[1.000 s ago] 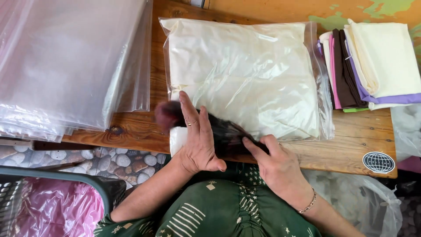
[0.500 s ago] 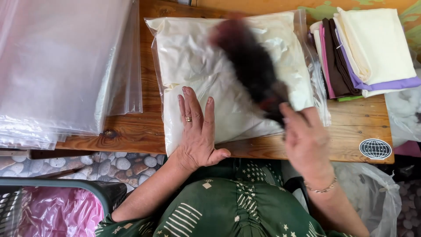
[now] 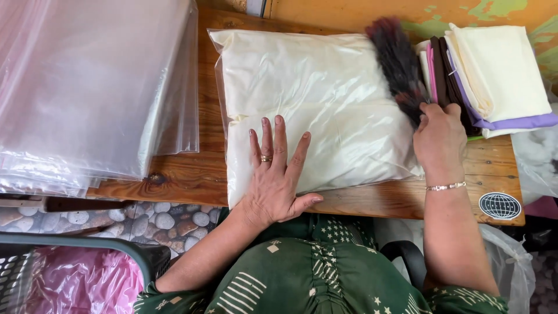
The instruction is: The person places a folded white fabric into a clear zip-top bag, seals the bag, and uses a brush to smooth the fabric inside. The sealed package is then placed into a grey plastic basket.
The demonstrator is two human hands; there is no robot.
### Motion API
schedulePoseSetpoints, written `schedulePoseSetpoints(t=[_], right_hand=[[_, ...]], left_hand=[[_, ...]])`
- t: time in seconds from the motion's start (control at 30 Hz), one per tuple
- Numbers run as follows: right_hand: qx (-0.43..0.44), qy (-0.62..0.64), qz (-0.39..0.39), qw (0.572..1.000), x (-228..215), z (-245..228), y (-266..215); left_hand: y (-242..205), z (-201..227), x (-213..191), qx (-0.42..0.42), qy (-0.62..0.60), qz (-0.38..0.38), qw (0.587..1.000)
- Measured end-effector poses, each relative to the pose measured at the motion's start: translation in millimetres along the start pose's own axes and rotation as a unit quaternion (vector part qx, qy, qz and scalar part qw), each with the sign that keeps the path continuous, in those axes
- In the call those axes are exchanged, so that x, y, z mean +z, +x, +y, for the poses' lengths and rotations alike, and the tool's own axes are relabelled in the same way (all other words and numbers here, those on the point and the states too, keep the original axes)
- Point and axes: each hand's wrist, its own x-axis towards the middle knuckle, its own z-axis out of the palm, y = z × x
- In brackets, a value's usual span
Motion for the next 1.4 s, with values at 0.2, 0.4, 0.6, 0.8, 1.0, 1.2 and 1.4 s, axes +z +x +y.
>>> schedulePoseSetpoints(t=[0.2, 0.4, 0.6, 0.8, 1.0, 1.2, 1.4], right_hand=[[-0.183, 0.135, 0.041, 0.973, -37, -70, -84], [-0.094, -0.05, 0.004, 0.994, -4, -7, -76], [0.016, 0.021, 0.065, 0.998, -16, 16, -79], [-0.232, 0.121, 0.03, 0.965, -31, -40, -115], [0.002, -0.043, 0.061, 0.997, -8, 48, -83], [0.031, -0.188, 0.03, 0.981, 10, 78, -82], [-0.108, -0.057, 0.146, 0.982, -35, 8, -49]], left_hand=[[8, 5, -3, 0.011, 0.05, -0.047, 0.998], [10, 7, 2, 0.021, 0.092, -0.04, 0.995], [13, 9, 2, 0.033, 0.098, -0.027, 0.994], [14, 10, -4, 0.03, 0.106, -0.009, 0.994], [4, 7, -36, 0.044, 0.06, -0.051, 0.996], [21, -2, -86, -0.032, -0.047, -0.31, 0.949], [49, -52, -63, -0.309, 0.118, -0.13, 0.935]])
